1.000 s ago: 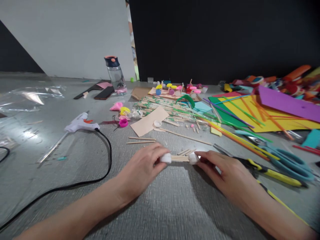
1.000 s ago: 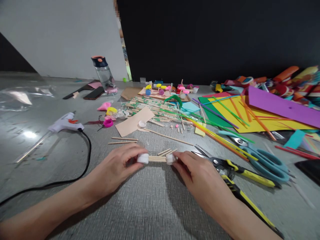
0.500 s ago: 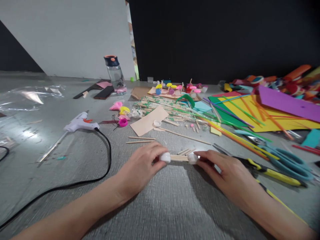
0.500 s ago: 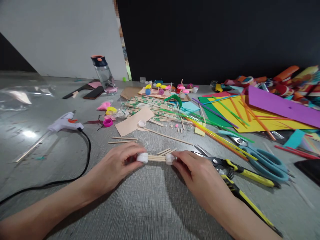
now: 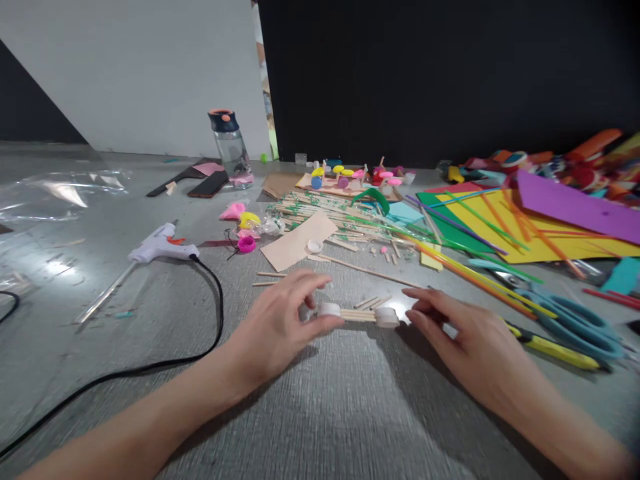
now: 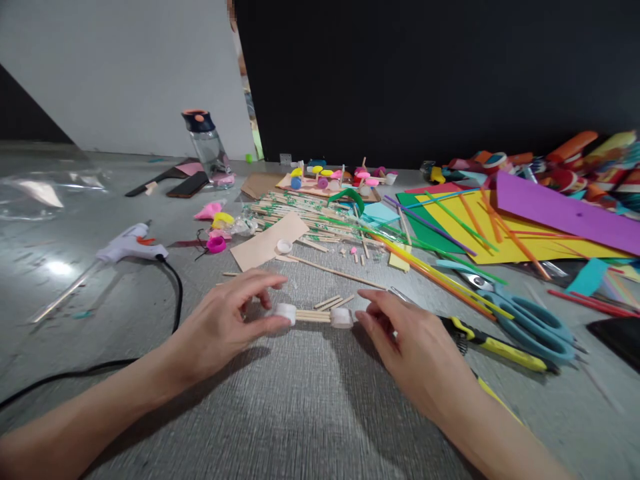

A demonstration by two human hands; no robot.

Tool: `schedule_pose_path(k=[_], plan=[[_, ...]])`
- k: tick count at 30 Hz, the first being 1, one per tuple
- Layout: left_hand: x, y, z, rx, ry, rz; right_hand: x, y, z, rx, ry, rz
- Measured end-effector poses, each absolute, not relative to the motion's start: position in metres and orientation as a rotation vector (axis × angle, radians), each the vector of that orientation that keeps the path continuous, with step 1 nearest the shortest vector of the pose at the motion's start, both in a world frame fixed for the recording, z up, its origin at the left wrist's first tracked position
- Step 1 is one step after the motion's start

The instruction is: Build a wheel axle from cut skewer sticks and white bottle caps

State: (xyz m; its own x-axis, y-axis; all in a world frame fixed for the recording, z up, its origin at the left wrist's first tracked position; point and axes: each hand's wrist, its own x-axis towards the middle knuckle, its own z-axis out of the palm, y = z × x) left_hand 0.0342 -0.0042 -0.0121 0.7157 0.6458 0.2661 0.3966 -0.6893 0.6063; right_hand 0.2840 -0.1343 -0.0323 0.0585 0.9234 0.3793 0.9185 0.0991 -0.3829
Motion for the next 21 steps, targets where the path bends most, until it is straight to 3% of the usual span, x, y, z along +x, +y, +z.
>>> schedule_pose_path(k=[3,13,21], plan=[[0.035,-0.002,-0.011,2.387,0.858,0.757,0.288,-0.134,-0.034,-1.813,-1.875,-0.004],[0.034,0.005,-0.017,2.429,0.880,0.586,0.298,-0.123,-0.028,-1.753,-2.166,0.072],[0.033,0.007,-0.025,2.423,0.858,0.724,0.302,-0.062,-0.002,-1.606,-2.513,0.248]])
